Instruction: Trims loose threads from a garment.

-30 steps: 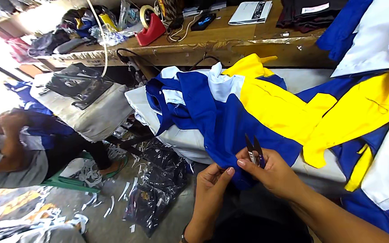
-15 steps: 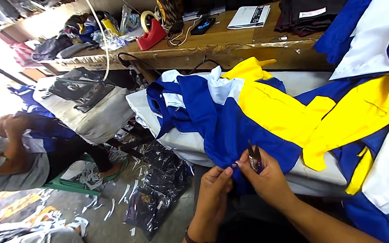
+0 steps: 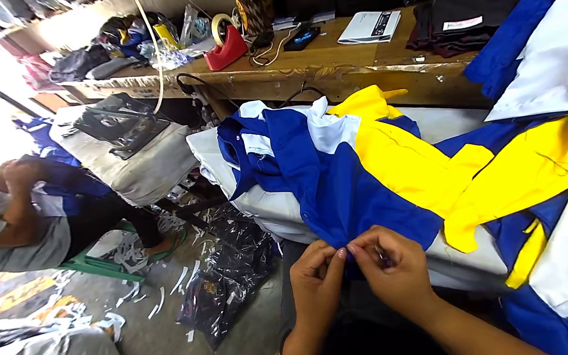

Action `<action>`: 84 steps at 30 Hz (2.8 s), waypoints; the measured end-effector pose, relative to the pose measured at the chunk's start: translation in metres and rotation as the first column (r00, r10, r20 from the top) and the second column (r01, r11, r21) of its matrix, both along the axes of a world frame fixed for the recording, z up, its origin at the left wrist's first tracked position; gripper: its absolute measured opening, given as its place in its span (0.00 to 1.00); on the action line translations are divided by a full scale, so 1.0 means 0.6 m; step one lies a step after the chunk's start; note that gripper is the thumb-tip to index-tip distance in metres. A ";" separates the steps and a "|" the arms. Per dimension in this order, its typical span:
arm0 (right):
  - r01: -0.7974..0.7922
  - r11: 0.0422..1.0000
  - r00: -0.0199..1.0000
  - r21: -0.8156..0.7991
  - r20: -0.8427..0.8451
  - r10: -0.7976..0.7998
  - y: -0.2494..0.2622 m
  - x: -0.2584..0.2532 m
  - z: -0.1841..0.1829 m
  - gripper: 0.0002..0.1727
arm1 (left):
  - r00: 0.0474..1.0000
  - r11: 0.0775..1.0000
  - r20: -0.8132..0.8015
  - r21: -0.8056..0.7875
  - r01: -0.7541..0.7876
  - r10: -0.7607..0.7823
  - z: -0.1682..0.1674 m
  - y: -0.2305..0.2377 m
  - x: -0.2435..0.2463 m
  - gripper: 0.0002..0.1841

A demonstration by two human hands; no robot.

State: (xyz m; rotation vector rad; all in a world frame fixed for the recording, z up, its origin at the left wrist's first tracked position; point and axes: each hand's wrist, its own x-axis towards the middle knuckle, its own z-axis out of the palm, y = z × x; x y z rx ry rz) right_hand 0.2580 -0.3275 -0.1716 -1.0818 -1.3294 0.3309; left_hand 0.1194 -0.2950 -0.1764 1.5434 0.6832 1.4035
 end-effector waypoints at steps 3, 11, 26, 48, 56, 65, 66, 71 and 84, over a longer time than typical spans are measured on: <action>-0.281 0.935 0.892 -0.214 -0.417 0.173 -0.003 0.010 0.020 0.02 | 0.999 0.997 0.018 -0.065 0.052 -0.051 0.004 0.004 -0.007 0.07; -0.042 0.994 0.998 -0.103 0.035 0.046 0.000 0.010 0.004 0.06 | 0.996 0.994 -0.084 0.107 -0.030 0.040 -0.003 0.007 -0.004 0.06; 0.093 0.981 0.956 -0.173 0.290 -0.040 -0.033 0.080 0.014 0.20 | 0.904 0.726 0.378 -0.562 0.395 -0.200 0.021 0.010 -0.017 0.12; -0.060 0.974 0.998 -0.219 0.011 0.064 -0.026 0.067 0.002 0.10 | 0.924 0.832 0.365 -0.473 0.291 -0.116 0.020 -0.006 -0.003 0.09; 0.124 0.987 0.991 -0.106 0.059 -0.119 -0.035 0.033 -0.012 0.14 | 0.909 0.890 0.416 -0.405 0.212 -0.027 0.013 -0.017 0.017 0.08; 0.120 0.990 0.992 -0.078 -0.035 -0.123 -0.034 0.019 -0.016 0.12 | 0.949 0.956 0.316 -0.271 0.109 -0.019 -0.009 -0.023 0.027 0.08; 0.111 0.990 0.992 -0.085 -0.051 -0.116 -0.034 0.019 -0.017 0.11 | 0.952 0.960 0.306 -0.261 0.101 -0.017 -0.010 -0.023 0.027 0.08; 0.027 0.986 0.987 -0.162 -0.150 -0.052 -0.035 0.023 -0.017 0.09 | 0.952 0.959 0.307 -0.266 0.098 -0.012 -0.013 -0.023 0.026 0.08; -0.131 0.978 0.956 -0.164 -0.281 0.081 -0.035 0.047 -0.003 0.11 | 0.916 0.912 0.398 -0.359 0.199 -0.044 -0.004 -0.020 0.017 0.08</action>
